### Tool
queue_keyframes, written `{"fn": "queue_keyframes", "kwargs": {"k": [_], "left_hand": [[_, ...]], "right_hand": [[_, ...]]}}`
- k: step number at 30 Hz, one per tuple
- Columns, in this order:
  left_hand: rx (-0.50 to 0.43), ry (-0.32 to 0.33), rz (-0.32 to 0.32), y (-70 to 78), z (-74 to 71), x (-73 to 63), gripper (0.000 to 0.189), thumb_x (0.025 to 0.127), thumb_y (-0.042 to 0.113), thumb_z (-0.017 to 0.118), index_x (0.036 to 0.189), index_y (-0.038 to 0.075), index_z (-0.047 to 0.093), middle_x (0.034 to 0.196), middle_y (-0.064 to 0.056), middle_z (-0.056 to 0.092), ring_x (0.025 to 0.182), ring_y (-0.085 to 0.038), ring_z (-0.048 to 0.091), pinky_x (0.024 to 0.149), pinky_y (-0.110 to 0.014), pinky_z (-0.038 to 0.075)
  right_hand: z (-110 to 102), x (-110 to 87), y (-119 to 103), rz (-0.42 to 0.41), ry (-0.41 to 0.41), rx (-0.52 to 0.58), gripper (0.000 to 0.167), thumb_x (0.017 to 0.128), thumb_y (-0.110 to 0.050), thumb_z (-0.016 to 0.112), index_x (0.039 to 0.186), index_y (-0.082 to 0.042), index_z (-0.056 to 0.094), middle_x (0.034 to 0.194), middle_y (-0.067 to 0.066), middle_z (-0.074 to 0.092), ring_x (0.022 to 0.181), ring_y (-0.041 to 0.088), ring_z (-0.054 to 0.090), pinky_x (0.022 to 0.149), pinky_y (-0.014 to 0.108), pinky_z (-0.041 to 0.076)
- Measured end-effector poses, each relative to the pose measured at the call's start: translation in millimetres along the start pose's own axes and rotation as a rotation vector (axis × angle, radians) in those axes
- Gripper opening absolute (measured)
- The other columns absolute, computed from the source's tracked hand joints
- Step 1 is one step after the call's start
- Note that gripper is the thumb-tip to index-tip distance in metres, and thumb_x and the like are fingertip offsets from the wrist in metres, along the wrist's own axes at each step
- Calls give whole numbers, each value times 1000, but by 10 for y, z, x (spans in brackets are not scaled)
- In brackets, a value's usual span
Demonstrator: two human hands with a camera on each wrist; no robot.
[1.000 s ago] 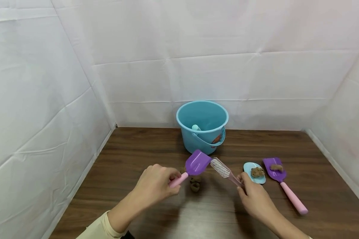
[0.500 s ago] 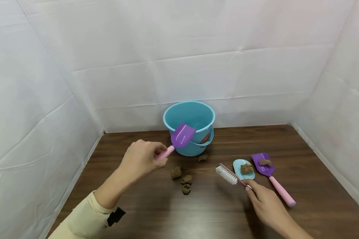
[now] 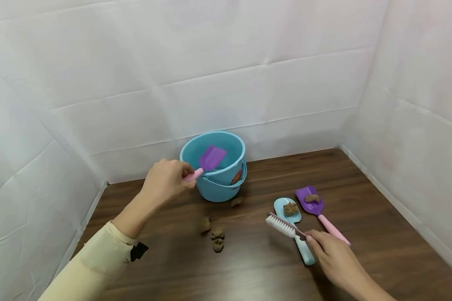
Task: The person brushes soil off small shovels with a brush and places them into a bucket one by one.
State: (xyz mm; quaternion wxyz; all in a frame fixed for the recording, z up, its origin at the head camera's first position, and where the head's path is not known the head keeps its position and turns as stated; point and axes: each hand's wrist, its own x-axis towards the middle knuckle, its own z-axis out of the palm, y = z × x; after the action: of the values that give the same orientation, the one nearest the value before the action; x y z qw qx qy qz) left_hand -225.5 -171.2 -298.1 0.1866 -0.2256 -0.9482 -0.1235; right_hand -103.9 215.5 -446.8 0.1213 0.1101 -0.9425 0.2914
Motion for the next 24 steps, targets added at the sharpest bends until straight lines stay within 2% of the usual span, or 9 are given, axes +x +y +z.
{"fn": "queue_keyframes", "kwargs": {"k": [3, 6, 8, 10, 15, 19, 24], "left_hand": [[18, -15, -18, -41, 27, 119, 27, 93, 38, 72, 87, 13, 80, 68, 4, 71, 55, -14, 58, 47, -30, 44], [25, -38, -33, -65, 69, 243, 28, 93, 37, 72, 86, 11, 80, 68, 1, 70, 56, -16, 58, 47, -31, 44], [31, -60, -39, -68, 114, 329, 29, 93, 39, 73, 84, 11, 79, 67, 1, 69, 57, -17, 58, 48, -32, 45], [46, -83, -47, -58, 159, 408, 31, 92, 41, 73, 82, 13, 79, 66, 2, 68, 58, -17, 59, 48, -32, 46], [60, -127, -71, -15, 265, 560, 31, 92, 42, 73, 82, 14, 79, 70, 2, 68, 64, -19, 60, 53, -34, 48], [46, -122, -106, -11, 329, 638, 30, 89, 41, 77, 83, 12, 77, 76, -1, 69, 70, -23, 62, 57, -38, 50], [65, -112, -126, -44, 371, 682, 21, 86, 28, 81, 92, 8, 77, 89, -6, 73, 82, -27, 66, 69, -42, 55]], "right_hand": [[-17, -13, 21, 6, -10, 14, 19, 104, -13, 56, 102, -17, 75, 95, -9, 72, 108, 18, 64, 78, 36, 53], [-29, -14, 41, 9, -6, 12, 19, 103, -12, 57, 101, -17, 75, 104, -6, 74, 114, 23, 63, 80, 38, 54], [-33, -16, 56, 24, -9, 7, 19, 104, -15, 56, 101, -19, 75, 100, -8, 73, 98, 13, 63, 75, 34, 52], [-31, -27, 63, 45, -25, 8, 19, 104, -17, 56, 100, -21, 74, 90, -12, 69, 83, 7, 57, 70, 30, 47], [-16, -67, 64, 67, -47, 20, 17, 104, -18, 57, 98, -23, 73, 77, -15, 58, 74, 3, 51, 67, 27, 45], [-4, -86, 62, 56, -30, 20, 16, 103, -17, 59, 99, -24, 73, 80, -16, 59, 76, 3, 51, 69, 28, 46], [3, -98, 62, 63, -41, -2, 16, 102, -17, 60, 99, -27, 72, 87, -15, 64, 79, 3, 54, 73, 31, 49]]}}
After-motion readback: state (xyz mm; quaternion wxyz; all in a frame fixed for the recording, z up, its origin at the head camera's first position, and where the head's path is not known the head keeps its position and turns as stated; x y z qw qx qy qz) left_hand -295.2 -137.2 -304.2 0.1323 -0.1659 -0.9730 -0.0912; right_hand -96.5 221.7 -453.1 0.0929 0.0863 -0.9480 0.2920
